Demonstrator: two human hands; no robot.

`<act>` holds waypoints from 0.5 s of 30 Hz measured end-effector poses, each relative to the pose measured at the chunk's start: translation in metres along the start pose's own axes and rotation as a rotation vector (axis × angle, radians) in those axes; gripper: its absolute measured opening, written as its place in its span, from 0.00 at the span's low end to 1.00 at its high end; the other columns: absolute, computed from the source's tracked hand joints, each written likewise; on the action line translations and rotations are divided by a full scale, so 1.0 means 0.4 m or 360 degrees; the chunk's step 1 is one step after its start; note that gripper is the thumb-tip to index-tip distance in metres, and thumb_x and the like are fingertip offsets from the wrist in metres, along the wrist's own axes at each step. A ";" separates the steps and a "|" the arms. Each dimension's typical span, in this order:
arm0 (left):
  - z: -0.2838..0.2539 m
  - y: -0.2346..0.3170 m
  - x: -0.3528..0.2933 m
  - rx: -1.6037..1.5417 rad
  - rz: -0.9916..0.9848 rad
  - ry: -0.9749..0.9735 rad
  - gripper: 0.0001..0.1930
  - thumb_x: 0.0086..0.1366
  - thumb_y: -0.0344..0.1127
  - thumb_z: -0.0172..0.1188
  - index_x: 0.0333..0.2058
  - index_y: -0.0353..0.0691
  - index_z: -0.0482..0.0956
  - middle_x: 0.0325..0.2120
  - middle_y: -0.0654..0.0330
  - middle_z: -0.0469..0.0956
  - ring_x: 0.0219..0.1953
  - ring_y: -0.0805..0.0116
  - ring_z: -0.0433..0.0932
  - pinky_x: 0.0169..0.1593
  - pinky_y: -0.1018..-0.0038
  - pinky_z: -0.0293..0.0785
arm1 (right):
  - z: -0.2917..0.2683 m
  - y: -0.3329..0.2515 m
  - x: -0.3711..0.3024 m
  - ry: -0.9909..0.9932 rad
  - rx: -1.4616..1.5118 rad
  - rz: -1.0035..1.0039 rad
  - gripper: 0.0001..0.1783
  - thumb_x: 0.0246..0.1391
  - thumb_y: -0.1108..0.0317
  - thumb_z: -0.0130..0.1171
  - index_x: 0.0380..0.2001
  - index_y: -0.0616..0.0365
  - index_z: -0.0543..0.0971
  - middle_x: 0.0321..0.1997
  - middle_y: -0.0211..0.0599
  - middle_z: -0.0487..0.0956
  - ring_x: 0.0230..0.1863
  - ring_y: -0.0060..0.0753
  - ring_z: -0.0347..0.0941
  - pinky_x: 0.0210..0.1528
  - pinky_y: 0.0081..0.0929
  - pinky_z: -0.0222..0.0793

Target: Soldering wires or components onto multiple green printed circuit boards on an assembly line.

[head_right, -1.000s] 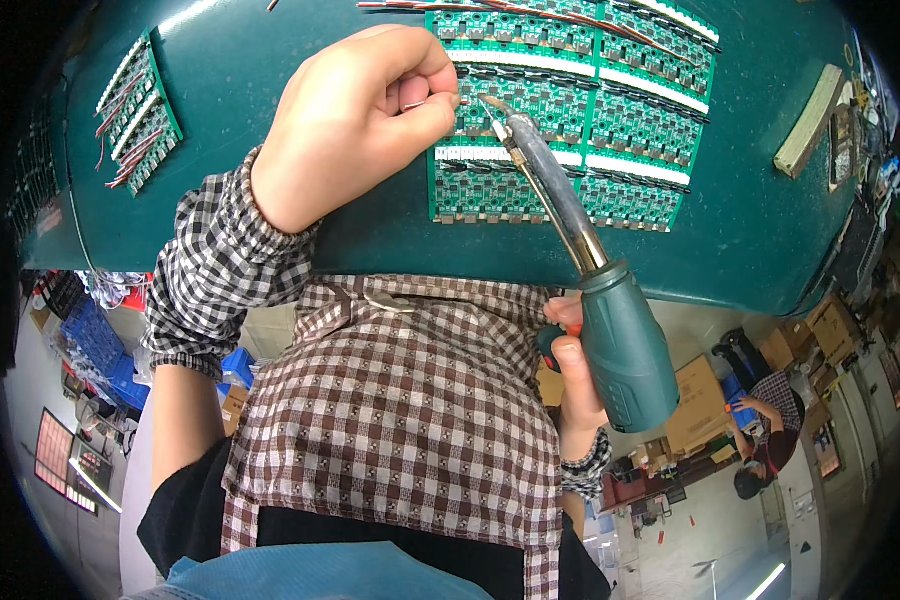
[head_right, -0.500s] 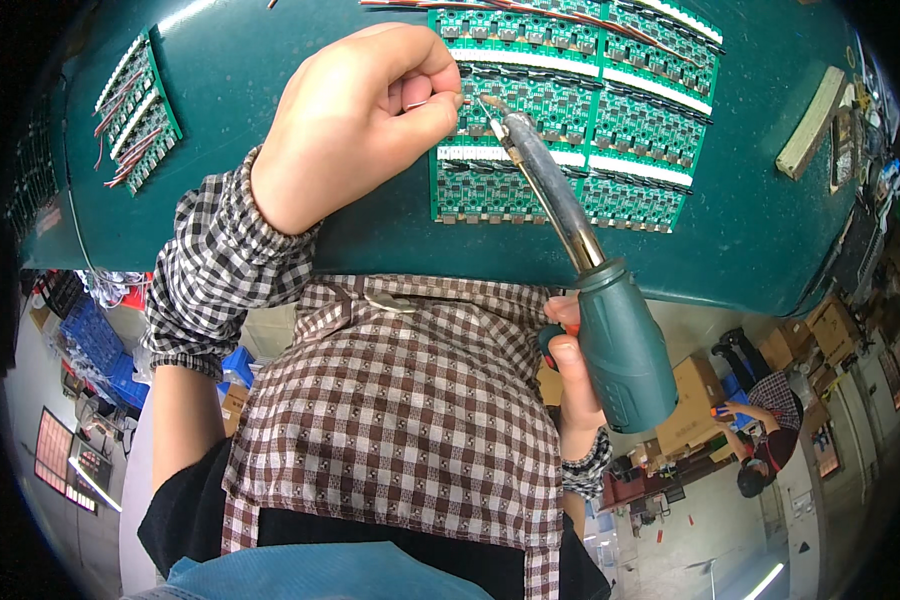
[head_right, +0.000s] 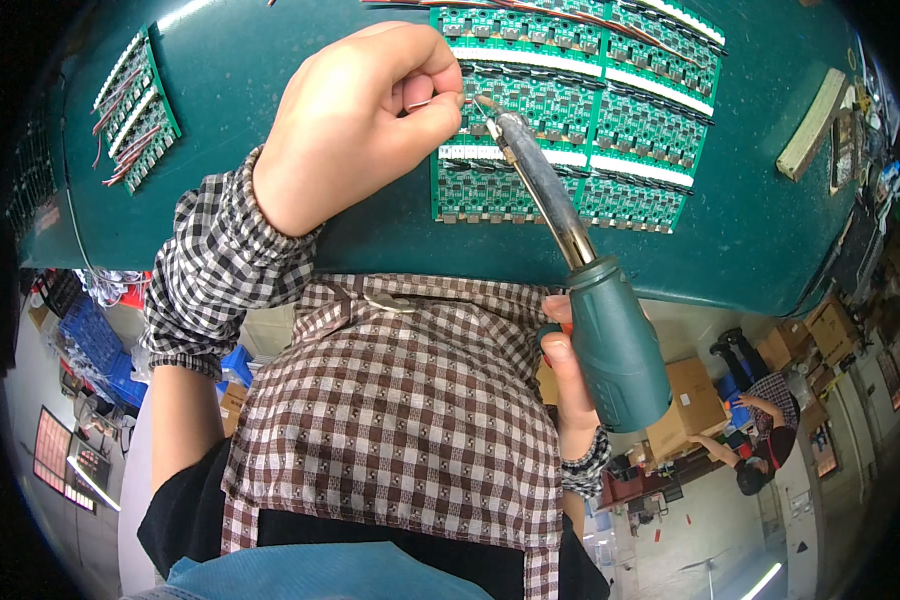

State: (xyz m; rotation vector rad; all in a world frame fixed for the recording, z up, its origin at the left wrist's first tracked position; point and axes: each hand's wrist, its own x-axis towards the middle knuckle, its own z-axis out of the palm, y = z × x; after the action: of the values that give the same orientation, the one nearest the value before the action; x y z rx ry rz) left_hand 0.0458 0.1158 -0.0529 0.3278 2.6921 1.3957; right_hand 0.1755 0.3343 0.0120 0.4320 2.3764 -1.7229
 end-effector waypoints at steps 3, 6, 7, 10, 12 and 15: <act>0.002 0.000 0.000 -0.0002 0.0013 0.0008 0.04 0.49 0.27 0.59 0.26 0.37 0.74 0.20 0.62 0.70 0.20 0.73 0.69 0.26 0.77 0.67 | 0.003 0.003 -0.003 0.0045 0.0036 0.0018 0.20 0.50 0.63 0.61 0.38 0.72 0.73 0.36 0.49 0.75 0.36 0.41 0.75 0.39 0.39 0.77; 0.003 -0.001 -0.001 0.0013 0.0021 0.0011 0.04 0.49 0.27 0.60 0.26 0.37 0.74 0.20 0.61 0.70 0.20 0.73 0.68 0.25 0.77 0.67 | 0.002 0.008 -0.003 0.0034 0.0011 -0.0016 0.20 0.51 0.63 0.60 0.38 0.72 0.73 0.35 0.48 0.75 0.36 0.41 0.75 0.39 0.39 0.77; 0.004 -0.001 -0.001 0.0019 0.0024 0.0014 0.05 0.49 0.27 0.60 0.26 0.37 0.74 0.20 0.61 0.70 0.20 0.73 0.68 0.25 0.77 0.67 | 0.002 0.008 -0.002 0.0035 0.0011 -0.0016 0.20 0.51 0.63 0.60 0.38 0.72 0.73 0.35 0.48 0.75 0.36 0.41 0.75 0.39 0.39 0.77; 0.003 0.001 0.000 0.0027 0.0017 0.0007 0.05 0.49 0.27 0.60 0.26 0.37 0.74 0.19 0.61 0.70 0.20 0.72 0.68 0.25 0.77 0.67 | 0.003 0.005 0.003 0.0009 0.0000 -0.0052 0.18 0.51 0.65 0.59 0.39 0.72 0.73 0.35 0.48 0.75 0.35 0.40 0.76 0.39 0.39 0.77; 0.003 0.001 0.000 0.0021 0.0020 0.0014 0.05 0.49 0.27 0.60 0.26 0.37 0.74 0.19 0.61 0.70 0.20 0.72 0.68 0.25 0.76 0.67 | 0.007 0.003 0.003 0.0029 0.0029 -0.0050 0.17 0.52 0.66 0.58 0.38 0.72 0.74 0.35 0.48 0.75 0.35 0.40 0.76 0.39 0.38 0.77; 0.001 0.001 -0.002 0.0014 0.0022 0.0030 0.05 0.49 0.27 0.60 0.26 0.37 0.74 0.19 0.61 0.69 0.19 0.71 0.68 0.25 0.76 0.67 | 0.004 0.004 0.004 -0.0016 -0.0007 -0.0062 0.17 0.52 0.66 0.58 0.38 0.72 0.74 0.35 0.48 0.75 0.35 0.40 0.76 0.39 0.38 0.77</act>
State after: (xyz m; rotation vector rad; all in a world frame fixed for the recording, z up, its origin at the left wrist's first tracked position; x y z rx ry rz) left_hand 0.0466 0.1163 -0.0529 0.3369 2.7170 1.3975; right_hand 0.1747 0.3335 0.0097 0.3781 2.3965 -1.7316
